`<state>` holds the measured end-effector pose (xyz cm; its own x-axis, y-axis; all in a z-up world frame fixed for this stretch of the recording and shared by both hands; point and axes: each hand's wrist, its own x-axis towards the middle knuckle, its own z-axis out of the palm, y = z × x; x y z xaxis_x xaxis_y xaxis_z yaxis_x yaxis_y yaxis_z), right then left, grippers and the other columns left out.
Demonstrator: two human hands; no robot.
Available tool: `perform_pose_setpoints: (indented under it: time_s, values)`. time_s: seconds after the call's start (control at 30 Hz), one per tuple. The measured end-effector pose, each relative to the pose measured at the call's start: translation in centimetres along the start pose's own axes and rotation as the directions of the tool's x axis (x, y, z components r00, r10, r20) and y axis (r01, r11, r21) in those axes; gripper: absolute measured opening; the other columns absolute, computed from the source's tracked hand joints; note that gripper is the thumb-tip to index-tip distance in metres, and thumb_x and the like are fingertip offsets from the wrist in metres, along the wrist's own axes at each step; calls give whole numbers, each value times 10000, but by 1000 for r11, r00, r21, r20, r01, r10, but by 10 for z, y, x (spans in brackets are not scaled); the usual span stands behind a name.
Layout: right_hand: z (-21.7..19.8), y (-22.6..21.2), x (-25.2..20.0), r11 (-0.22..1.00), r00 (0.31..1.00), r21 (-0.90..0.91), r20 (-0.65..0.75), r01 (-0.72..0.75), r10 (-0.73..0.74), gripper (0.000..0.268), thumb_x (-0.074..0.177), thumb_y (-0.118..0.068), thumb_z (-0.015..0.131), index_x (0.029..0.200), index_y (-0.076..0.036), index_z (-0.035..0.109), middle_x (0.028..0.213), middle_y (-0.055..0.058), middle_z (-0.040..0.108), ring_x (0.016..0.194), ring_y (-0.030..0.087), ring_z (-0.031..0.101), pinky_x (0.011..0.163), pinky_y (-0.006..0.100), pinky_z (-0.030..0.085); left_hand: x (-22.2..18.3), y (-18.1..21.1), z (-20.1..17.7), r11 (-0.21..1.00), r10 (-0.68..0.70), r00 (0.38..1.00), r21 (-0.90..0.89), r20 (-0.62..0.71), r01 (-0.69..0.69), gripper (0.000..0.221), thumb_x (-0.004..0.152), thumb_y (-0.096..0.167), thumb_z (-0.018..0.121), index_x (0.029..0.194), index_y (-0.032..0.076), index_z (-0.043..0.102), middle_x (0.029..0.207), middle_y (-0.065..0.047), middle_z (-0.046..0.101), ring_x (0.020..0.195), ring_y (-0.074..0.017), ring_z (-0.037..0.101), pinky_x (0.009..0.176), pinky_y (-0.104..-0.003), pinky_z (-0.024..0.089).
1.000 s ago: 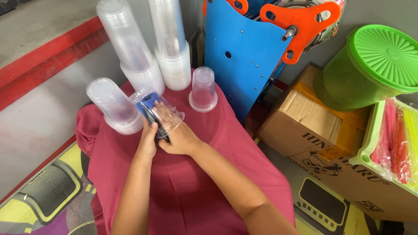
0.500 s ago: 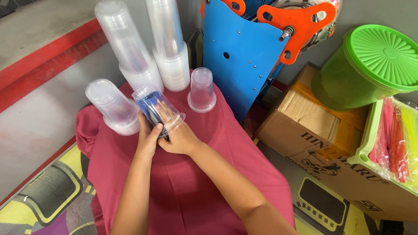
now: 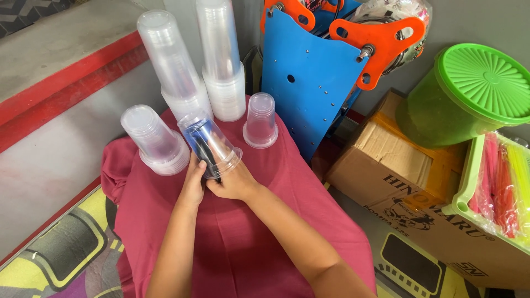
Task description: A person is cleaning clear plastic cups one by one using a blue cloth in a production or storage area.
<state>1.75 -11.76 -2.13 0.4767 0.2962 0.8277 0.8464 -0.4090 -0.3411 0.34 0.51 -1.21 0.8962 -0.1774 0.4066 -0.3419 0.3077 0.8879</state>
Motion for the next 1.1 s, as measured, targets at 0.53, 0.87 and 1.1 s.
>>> perform_pose_setpoints:
  time_s: [0.53, 0.87, 1.1]
  values:
    - [-22, -19, 9, 991, 993, -96, 57, -97, 103, 990, 663, -67, 653, 1566, 43, 263, 1574, 387, 268, 1435, 535, 348, 1215, 549, 306, 3, -37, -21, 979, 83, 996, 186, 35, -88, 809, 848, 258, 776, 1506, 112, 330, 1401, -144, 515, 1314, -256, 449, 1122, -507, 333]
    - [-32, -3, 6, 795, 964, 547, 190, -262, 186, 1093, 661, -5, 669, 1641, -59, 189, 1653, 229, 233, 1543, 338, 184, 1264, 493, 111, 3, -20, -13, 999, 42, 999, 34, -13, -42, 842, 955, 244, 669, 1595, 145, 130, 1538, -121, 358, 1417, -227, 329, 1194, -470, 261]
    - [-25, -17, 10, 991, 978, 74, 186, -114, 98, 1091, 596, 28, 655, 1601, 15, 232, 1589, 275, 338, 1493, 473, 303, 1247, 537, 236, 5, 20, 11, 993, 107, 993, 52, -51, -104, 930, 959, 219, 693, 1618, 164, 40, 1627, -194, 254, 1489, -283, 266, 1223, -483, 224]
